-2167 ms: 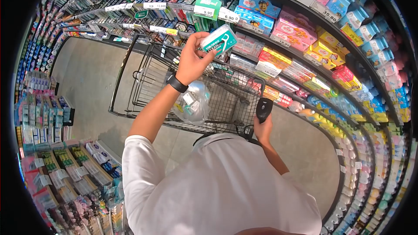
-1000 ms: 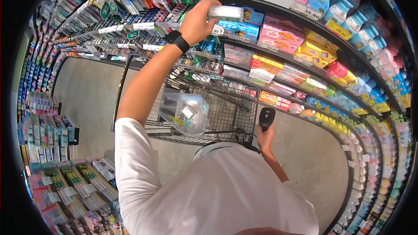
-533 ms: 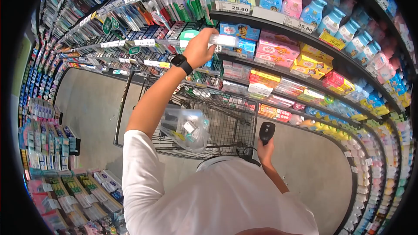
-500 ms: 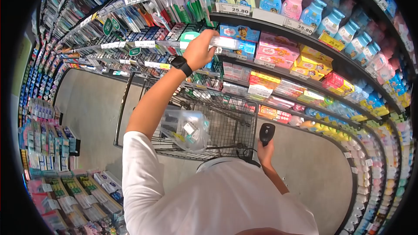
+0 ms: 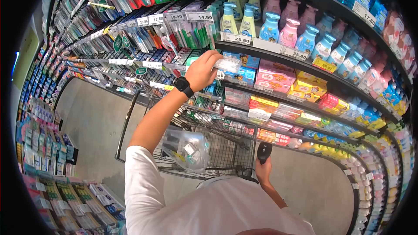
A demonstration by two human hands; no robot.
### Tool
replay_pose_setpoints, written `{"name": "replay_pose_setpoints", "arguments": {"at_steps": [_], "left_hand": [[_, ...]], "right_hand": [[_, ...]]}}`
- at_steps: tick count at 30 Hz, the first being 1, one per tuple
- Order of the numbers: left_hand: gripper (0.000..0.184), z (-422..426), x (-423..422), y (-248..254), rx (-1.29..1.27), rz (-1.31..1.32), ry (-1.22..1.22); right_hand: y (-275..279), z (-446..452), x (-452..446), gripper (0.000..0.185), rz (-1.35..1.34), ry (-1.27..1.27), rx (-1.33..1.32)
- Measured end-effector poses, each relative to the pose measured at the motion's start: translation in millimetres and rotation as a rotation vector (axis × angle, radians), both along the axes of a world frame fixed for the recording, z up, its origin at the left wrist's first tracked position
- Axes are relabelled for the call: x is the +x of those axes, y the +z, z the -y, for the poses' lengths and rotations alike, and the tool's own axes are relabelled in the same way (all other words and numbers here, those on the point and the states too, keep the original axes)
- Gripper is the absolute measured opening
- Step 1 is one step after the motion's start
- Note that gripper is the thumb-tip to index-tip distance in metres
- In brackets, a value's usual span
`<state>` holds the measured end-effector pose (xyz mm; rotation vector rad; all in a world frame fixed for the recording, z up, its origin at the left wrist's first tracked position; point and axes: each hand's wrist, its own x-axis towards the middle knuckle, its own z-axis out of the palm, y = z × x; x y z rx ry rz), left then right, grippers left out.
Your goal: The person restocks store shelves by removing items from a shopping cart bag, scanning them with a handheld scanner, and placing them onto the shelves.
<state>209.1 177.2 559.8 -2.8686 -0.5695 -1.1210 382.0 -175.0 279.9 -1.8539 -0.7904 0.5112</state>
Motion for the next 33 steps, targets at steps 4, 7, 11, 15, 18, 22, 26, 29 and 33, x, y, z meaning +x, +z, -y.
{"name": "replay_pose_setpoints", "arguments": {"at_steps": [4, 7, 11, 15, 18, 22, 26, 29, 33], "left_hand": [[0.049, 0.0, -2.8, 9.7, 0.043, 0.030, -0.008], [0.053, -3.3, 0.2, 26.5, 0.120, 0.092, -0.037], [0.060, -7.4, 9.8, 72.9, 0.316, 0.234, -0.068], [0.061, -8.2, 29.0, 144.9, 0.559, 0.416, -0.089], [0.055, -13.6, 47.0, 197.1, 0.722, 0.483, -0.048], [0.049, -9.9, 72.3, 254.2, 0.733, 0.416, 0.012], [0.046, -0.9, 86.8, 285.1, 0.394, 0.222, 0.161], [0.050, -40.7, 96.2, 295.9, 0.415, 0.108, 0.231], [0.050, -69.3, 104.3, 309.4, 0.388, -0.088, 0.304]], "right_hand": [[3.7, -0.6, -1.5, 0.029, 0.014, -0.002, 0.056], [-0.1, 0.2, -0.9, 0.028, -0.009, -0.002, 0.060], [-0.4, -1.5, 0.4, 0.027, -0.032, -0.009, 0.074], [-2.5, -5.2, 3.9, 0.028, -0.015, -0.028, 0.051], [-5.4, -6.4, 7.2, 0.027, 0.006, -0.032, 0.041], [-7.8, -4.5, 11.6, 0.027, 0.031, -0.025, -0.020], [-10.9, -3.0, 9.9, 0.028, 0.001, -0.066, 0.017], [-2.8, 1.6, 9.8, 0.026, -0.046, -0.077, 0.028], [-9.1, 7.7, 11.4, 0.030, -0.012, -0.078, 0.029]]}}
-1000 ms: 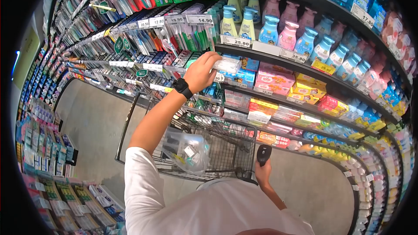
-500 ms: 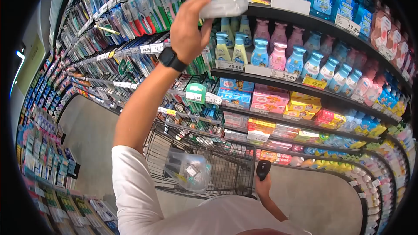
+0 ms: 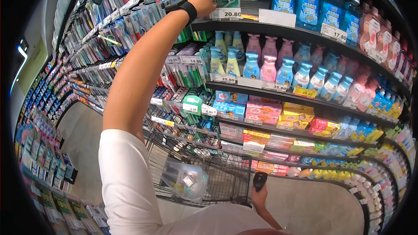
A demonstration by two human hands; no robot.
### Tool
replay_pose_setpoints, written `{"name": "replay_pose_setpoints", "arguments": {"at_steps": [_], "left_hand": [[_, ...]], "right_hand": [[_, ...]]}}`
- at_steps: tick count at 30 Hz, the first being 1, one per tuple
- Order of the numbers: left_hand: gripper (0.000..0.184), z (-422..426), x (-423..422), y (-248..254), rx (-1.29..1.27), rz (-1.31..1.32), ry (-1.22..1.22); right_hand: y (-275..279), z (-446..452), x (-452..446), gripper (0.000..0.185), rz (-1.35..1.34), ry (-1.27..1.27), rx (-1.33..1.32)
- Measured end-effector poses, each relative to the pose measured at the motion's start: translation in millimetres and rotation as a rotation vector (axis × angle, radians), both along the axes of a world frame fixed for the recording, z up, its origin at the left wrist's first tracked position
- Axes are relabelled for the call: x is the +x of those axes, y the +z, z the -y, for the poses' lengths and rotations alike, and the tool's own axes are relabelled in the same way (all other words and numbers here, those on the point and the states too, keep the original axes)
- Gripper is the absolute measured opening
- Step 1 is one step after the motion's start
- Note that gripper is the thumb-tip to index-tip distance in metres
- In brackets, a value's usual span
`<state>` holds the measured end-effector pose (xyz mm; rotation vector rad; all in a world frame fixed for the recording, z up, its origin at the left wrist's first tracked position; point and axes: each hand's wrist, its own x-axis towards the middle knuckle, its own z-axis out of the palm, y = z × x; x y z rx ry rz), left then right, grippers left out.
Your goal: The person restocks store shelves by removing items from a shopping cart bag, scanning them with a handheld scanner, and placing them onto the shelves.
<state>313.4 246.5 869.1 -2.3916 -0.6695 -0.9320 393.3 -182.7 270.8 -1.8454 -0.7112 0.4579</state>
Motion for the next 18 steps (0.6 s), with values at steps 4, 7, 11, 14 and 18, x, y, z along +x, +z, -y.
{"name": "replay_pose_setpoints", "arguments": {"at_steps": [4, 7, 11, 14, 18], "left_hand": [[0.051, -3.7, 4.5, 14.5, -0.242, -0.105, 0.100], [0.050, -5.1, 9.1, 20.1, -0.348, -0.144, 0.130], [0.040, -13.9, 19.5, 24.3, -0.386, -0.231, 0.183], [0.053, -21.9, 35.9, 20.4, -0.380, -0.115, 0.237], [0.069, 10.8, 50.1, 13.4, -0.419, -0.020, 0.408]], "right_hand": [[3.1, 2.1, 0.0, 0.030, -0.049, -0.017, 0.013], [-3.8, 3.9, 0.8, 0.032, -0.033, -0.037, 0.022], [-12.2, 8.1, 3.5, 0.034, -0.041, -0.048, 0.060], [-12.1, 12.3, 6.1, 0.036, -0.058, -0.045, 0.031], [-14.4, 16.3, 9.1, 0.037, -0.099, -0.047, 0.012]]}}
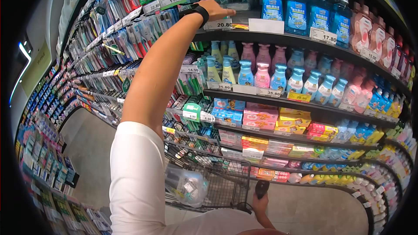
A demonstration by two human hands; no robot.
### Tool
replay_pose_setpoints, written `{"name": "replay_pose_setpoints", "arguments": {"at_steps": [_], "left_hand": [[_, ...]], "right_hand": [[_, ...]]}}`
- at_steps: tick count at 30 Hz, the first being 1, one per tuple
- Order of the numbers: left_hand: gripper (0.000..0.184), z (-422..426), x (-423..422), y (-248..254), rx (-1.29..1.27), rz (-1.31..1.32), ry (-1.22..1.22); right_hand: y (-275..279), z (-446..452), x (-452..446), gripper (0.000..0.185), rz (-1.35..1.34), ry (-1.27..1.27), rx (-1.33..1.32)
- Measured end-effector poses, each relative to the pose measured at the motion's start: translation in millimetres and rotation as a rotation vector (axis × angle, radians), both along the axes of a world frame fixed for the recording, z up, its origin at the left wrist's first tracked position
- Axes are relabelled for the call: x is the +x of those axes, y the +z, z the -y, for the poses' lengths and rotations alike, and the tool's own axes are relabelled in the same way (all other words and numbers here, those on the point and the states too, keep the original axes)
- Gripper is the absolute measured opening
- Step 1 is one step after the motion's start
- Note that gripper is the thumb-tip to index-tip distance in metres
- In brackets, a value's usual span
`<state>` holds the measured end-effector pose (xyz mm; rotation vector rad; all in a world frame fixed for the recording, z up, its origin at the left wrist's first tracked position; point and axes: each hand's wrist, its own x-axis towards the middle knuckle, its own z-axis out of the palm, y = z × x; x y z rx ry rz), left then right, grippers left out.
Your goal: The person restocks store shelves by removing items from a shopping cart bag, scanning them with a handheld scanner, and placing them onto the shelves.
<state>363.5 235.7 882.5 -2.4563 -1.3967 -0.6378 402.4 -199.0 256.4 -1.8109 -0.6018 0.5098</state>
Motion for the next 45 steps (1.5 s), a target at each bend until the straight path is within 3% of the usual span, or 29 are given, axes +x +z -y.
{"name": "replay_pose_setpoints", "arguments": {"at_steps": [8, 13, 29, 31, 34, 37, 39, 40, 41, 43, 45], "left_hand": [[0.069, -15.2, -4.2, 0.8, 0.021, 0.134, 0.024], [0.069, -23.5, -7.6, -3.2, -0.046, 0.132, 0.044], [0.071, -32.0, -9.7, -20.6, 0.084, 0.118, 0.046], [0.068, -20.6, -10.6, -30.1, 0.417, 0.214, 0.078], [0.044, 13.4, -15.7, -57.7, 0.799, 0.370, -0.228], [0.027, 70.3, -29.6, -110.2, 0.857, 0.401, -0.670], [0.023, 117.4, -47.8, -174.0, 0.651, 0.313, -0.923], [0.027, 134.2, -63.7, -213.9, 0.526, 0.131, -0.998], [0.031, 144.7, -80.4, -264.6, 0.336, -0.052, -1.045], [0.027, 179.8, -109.8, -357.6, 0.074, -0.078, -1.084], [0.016, 207.1, -148.4, -458.4, -0.188, -0.043, -0.891]], "right_hand": [[-8.9, 6.8, 8.1, 0.038, 0.007, -0.070, 0.073], [-1.8, 14.0, 13.5, 0.037, -0.038, -0.033, 0.020], [-3.3, 6.0, 14.7, 0.032, 0.000, -0.033, 0.004], [-1.0, 6.2, 14.6, 0.033, 0.035, -0.005, -0.020], [-2.2, 6.5, 13.6, 0.033, 0.038, 0.025, -0.092], [-1.4, 6.2, 11.3, 0.032, 0.050, 0.044, -0.039], [-8.6, 4.6, 10.9, 0.033, 0.020, 0.041, -0.052], [-8.4, 3.9, 11.8, 0.033, 0.023, 0.056, -0.046], [-7.2, 4.6, 11.5, 0.033, 0.023, 0.074, -0.044], [-4.4, 3.3, 10.9, 0.033, 0.004, 0.087, -0.061], [-3.9, 4.1, 11.6, 0.034, 0.021, 0.109, -0.075]]}}
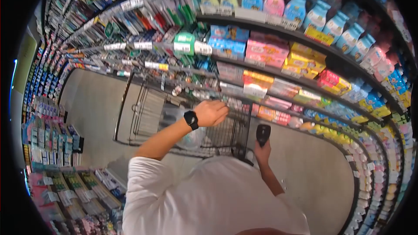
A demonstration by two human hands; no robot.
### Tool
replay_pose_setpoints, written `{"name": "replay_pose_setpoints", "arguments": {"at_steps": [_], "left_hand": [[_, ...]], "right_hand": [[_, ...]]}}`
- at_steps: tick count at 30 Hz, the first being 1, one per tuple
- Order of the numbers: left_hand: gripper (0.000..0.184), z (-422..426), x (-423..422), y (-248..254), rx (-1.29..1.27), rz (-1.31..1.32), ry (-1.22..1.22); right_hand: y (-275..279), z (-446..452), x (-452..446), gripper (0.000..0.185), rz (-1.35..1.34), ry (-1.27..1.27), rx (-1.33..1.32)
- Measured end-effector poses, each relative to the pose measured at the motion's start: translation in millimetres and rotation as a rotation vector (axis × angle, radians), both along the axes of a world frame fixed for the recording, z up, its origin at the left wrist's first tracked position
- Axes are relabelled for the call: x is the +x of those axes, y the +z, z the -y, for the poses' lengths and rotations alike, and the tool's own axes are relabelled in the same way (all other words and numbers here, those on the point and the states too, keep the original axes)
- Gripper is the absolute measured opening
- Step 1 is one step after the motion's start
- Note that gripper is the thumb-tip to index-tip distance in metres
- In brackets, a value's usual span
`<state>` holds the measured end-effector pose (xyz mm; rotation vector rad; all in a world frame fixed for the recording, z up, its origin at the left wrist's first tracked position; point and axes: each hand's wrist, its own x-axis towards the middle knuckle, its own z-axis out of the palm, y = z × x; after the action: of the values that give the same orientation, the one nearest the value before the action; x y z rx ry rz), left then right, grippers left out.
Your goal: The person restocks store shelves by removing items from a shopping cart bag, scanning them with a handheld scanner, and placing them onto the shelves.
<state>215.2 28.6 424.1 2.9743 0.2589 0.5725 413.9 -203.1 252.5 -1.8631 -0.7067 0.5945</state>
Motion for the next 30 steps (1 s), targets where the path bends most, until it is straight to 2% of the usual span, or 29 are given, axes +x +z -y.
{"name": "replay_pose_setpoints", "arguments": {"at_steps": [1, 2, 3, 4, 6, 8, 11, 12, 13, 16, 18, 23, 25, 27, 29, 30], "left_hand": [[0.013, 15.3, -21.2, -45.7, -0.097, -0.040, 0.109], [0.014, 33.7, -46.2, -80.4, -0.210, -0.184, 0.229], [0.015, 49.3, -70.9, -117.8, -0.357, -0.206, 0.332], [0.018, 70.8, -90.1, -131.4, -0.494, -0.238, 0.496], [0.022, 106.4, -135.4, -183.6, -0.563, -0.089, 0.751], [0.021, 136.8, -161.8, -191.4, -0.466, -0.146, 0.964], [0.020, 173.2, -189.0, -211.9, -0.446, -0.215, 1.070], [0.019, 177.0, -192.1, -214.5, -0.353, -0.251, 1.012], [0.021, 179.1, -190.9, -217.1, -0.271, -0.181, 0.991], [0.021, 177.2, -175.3, -218.7, -0.304, -0.273, 1.138], [0.024, 174.3, -166.1, -215.4, -0.341, -0.276, 1.201], [0.024, 176.0, -168.6, -215.4, -0.341, -0.259, 1.166], [0.023, 176.1, -169.8, -216.2, -0.360, -0.282, 1.171], [0.024, 174.6, -167.0, -216.6, -0.397, -0.418, 1.176], [0.025, 174.3, -167.1, -221.9, -0.413, -0.435, 1.190], [0.025, 167.8, -164.1, -216.2, -0.495, -0.539, 1.179]], "right_hand": [[-2.2, 4.9, -0.4, 0.034, -0.005, 0.007, -0.036], [-4.5, 1.6, 1.7, 0.034, 0.008, 0.021, 0.015], [-6.1, -1.7, 3.7, 0.035, 0.020, 0.035, 0.065], [-6.5, 0.6, 4.4, 0.035, 0.015, 0.042, 0.033], [-8.1, -5.2, 11.4, 0.030, 0.066, 0.074, -0.111], [-19.9, -11.5, 15.6, 0.037, 0.109, 0.107, -0.042], [-29.1, -27.1, 17.9, 0.037, 0.182, 0.108, -0.164], [-32.8, -34.7, 19.1, 0.039, 0.185, 0.109, -0.209], [-40.4, -44.0, 19.4, 0.043, 0.190, 0.085, -0.202], [-50.7, -70.1, 14.0, 0.058, 0.108, 0.023, -0.226], [-75.9, -85.2, 13.5, 0.061, 0.128, -0.004, -0.247], [-95.0, -97.8, -7.1, 0.074, 0.050, -0.106, -0.356], [-92.5, -96.3, -14.0, 0.075, 0.054, -0.099, -0.285], [-94.7, -91.9, -14.7, 0.076, 0.116, -0.087, -0.218], [-90.3, -87.4, -22.5, 0.075, -0.049, -0.088, -0.152], [-91.9, -84.4, -22.0, 0.076, -0.024, -0.044, -0.204]]}}
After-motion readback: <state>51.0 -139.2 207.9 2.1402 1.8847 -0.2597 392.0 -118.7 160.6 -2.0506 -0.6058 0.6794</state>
